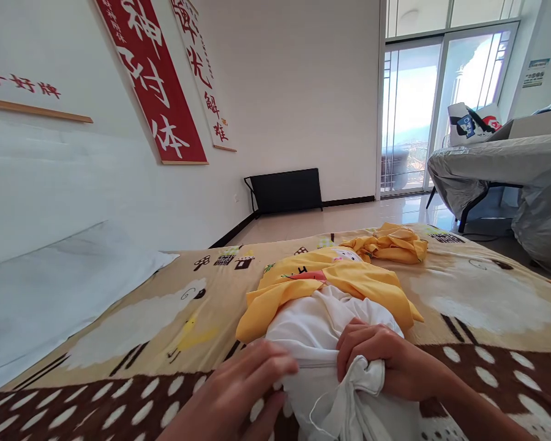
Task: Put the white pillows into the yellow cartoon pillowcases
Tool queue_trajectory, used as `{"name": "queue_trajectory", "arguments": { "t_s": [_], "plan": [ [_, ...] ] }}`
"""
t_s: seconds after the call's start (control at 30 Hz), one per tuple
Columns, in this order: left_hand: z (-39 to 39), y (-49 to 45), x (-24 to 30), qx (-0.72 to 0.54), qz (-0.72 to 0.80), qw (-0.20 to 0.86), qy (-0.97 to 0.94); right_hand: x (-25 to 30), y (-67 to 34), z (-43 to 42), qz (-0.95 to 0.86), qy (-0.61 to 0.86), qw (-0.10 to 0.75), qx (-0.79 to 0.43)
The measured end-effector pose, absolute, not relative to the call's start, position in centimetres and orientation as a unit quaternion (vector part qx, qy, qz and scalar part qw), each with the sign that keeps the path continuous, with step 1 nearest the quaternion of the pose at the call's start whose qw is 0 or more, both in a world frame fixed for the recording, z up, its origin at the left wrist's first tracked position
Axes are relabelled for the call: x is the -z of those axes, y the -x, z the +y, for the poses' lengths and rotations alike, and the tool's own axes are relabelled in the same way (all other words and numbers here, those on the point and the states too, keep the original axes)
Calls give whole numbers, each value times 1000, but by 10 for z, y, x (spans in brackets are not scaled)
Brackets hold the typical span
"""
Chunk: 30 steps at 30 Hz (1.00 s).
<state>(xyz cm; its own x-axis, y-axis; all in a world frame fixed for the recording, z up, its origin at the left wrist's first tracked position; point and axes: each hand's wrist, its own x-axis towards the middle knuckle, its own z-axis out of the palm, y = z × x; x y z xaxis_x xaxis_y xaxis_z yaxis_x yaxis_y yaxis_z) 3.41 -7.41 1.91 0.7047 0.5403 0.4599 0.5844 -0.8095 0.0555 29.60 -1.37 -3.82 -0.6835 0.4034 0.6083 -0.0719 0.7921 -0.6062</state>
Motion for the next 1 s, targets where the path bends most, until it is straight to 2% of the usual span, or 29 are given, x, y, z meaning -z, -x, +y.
{"name": "queue_trajectory", "arguments": {
  "t_s": [0.07, 0.17, 0.37, 0.43, 0.57, 0.8, 1.0],
  "plan": [
    [-63, -28, -11, 184, -352, 86, 914, 35, -299, -14, -863, 99, 391, -303],
    [-45, -22, 1, 125, -359, 88, 920, 29, -305, -16, -864, 128, 399, -278],
    [-11, -42, 15, 173, -371, 32, 912, 29, -308, -31, -841, 287, 433, -149],
    [-2, -51, 21, 210, -358, 24, 909, 34, -304, -35, -829, 301, 452, -135],
    [9, -61, 41, 283, -318, 19, 905, 39, -291, -40, -816, 209, 510, -176],
    [23, -73, 85, 419, -300, -72, 854, 49, -269, -44, -769, 101, 577, -257],
    [20, -89, 89, 353, -282, -121, 884, 99, -233, -34, -809, 90, 565, -138]
  ]
}}
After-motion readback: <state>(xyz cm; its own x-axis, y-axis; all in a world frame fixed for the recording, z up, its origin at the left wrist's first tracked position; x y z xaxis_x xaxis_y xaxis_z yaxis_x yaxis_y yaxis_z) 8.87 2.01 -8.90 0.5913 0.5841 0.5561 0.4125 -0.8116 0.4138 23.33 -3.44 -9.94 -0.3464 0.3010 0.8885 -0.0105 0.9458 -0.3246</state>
